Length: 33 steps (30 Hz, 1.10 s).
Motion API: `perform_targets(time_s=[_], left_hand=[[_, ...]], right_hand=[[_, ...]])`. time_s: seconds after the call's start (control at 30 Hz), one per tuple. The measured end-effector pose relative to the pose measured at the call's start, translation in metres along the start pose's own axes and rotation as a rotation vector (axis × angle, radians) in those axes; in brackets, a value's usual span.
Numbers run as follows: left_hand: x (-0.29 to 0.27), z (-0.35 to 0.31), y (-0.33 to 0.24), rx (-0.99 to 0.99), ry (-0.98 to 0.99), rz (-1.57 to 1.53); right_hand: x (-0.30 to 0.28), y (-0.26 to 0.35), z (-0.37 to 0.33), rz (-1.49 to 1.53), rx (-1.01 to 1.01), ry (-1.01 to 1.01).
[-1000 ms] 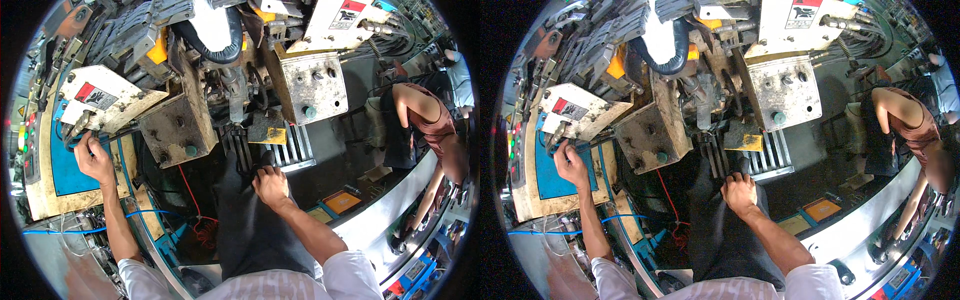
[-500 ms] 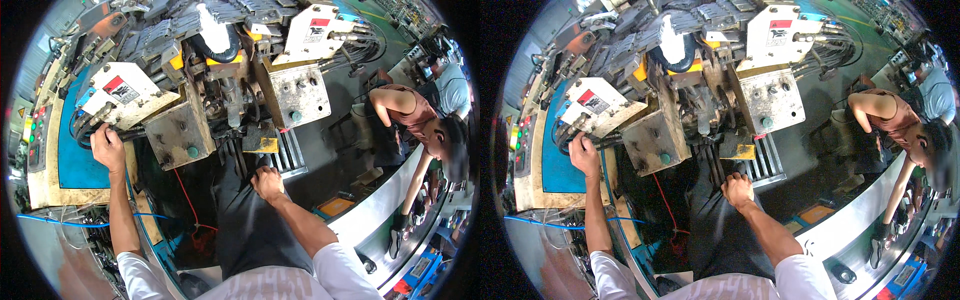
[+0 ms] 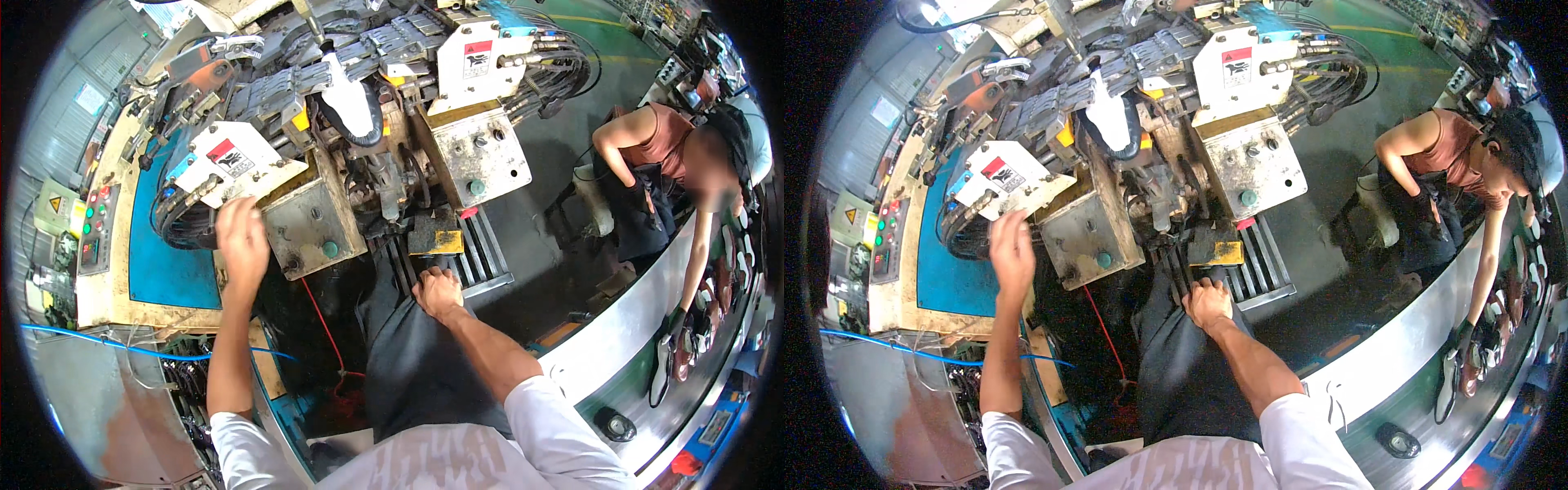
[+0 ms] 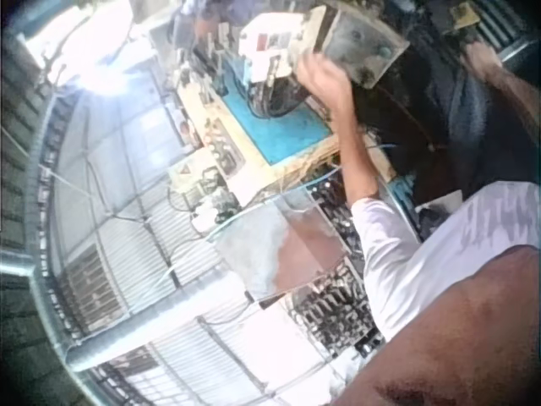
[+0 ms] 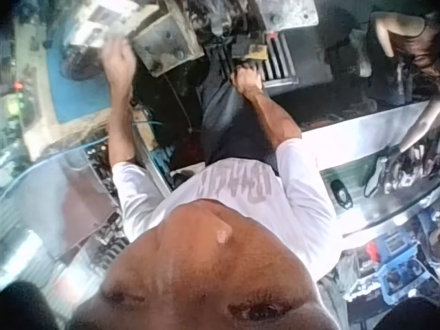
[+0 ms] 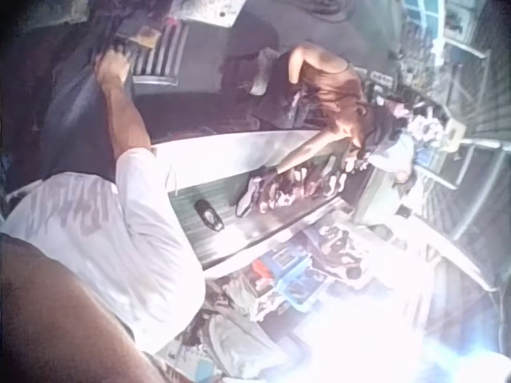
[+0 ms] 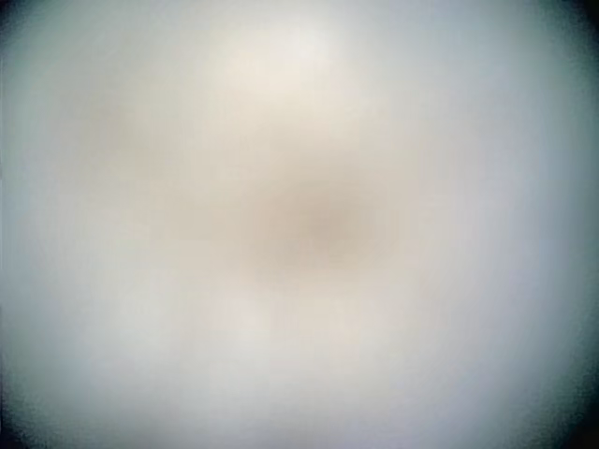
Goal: The person assembles shoes by attaching white insoles to black and brown shoe uppers. They use a pneumatic press to secure the insoles and a metal tool to trim excess material from the edges. The finished shoes are placed on a nearby metal shelf.
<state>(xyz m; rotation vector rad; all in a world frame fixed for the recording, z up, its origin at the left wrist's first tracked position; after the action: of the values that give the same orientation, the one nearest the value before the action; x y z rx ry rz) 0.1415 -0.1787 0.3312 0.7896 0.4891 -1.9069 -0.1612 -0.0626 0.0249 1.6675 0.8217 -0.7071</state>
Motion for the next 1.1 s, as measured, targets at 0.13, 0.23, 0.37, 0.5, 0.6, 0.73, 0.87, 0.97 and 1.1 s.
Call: perform_targets(time_s=[0.13,0.23,0.37,0.5,0.6,0.73,0.87,0.97,1.1], left_hand=[[0.074,0.023,-0.039,-0.28,0.301,-0.441],[0.136,0.052,-0.059,-0.679,0.455,-1.044],[0.171,0.087,-0.122,-1.2,0.543,-1.705],[0.215,0.072,-0.09,-1.106,0.594,-1.812],[0.194,0.058,-0.1,-1.054,0.615,-1.747],[0.106,0.029,-0.147,-0.911,0.81,-1.703],[0.027,-0.025,-0.186,-0.798,0.868,-1.747],[-0.009,-0.06,-0.22,-0.764,0.896,-1.837],[-0.03,-0.107,-0.267,-0.735,0.988,-1.83]], right_hand=[[0.001,0.002,-0.002,0.005,-0.01,0.02],[-0.005,-0.005,-0.004,0.029,-0.004,0.011],[-0.015,-0.019,-0.004,0.079,0.019,-0.021],[-0.015,-0.009,-0.009,0.122,-0.008,-0.035],[-0.019,-0.014,-0.016,0.191,-0.055,-0.116],[-0.028,-0.036,-0.031,0.426,-0.182,-0.297],[-0.086,-0.024,-0.052,0.855,-0.211,-0.309],[-0.162,0.017,-0.082,1.204,-0.339,-0.25],[-0.213,0.048,-0.127,1.475,-0.519,-0.026]])
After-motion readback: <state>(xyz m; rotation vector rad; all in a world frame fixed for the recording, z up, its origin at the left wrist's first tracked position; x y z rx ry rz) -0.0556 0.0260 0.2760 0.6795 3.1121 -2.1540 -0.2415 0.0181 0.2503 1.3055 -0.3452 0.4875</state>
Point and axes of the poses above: each hand's wrist, its own z-axis towards the middle knuckle, its own x-axis out of the palm, y = z × x, the point moved 7 cm from there along z, towards the middle knuckle, and after that the axes turned 7 degrees about z, right-handed, at the moved point
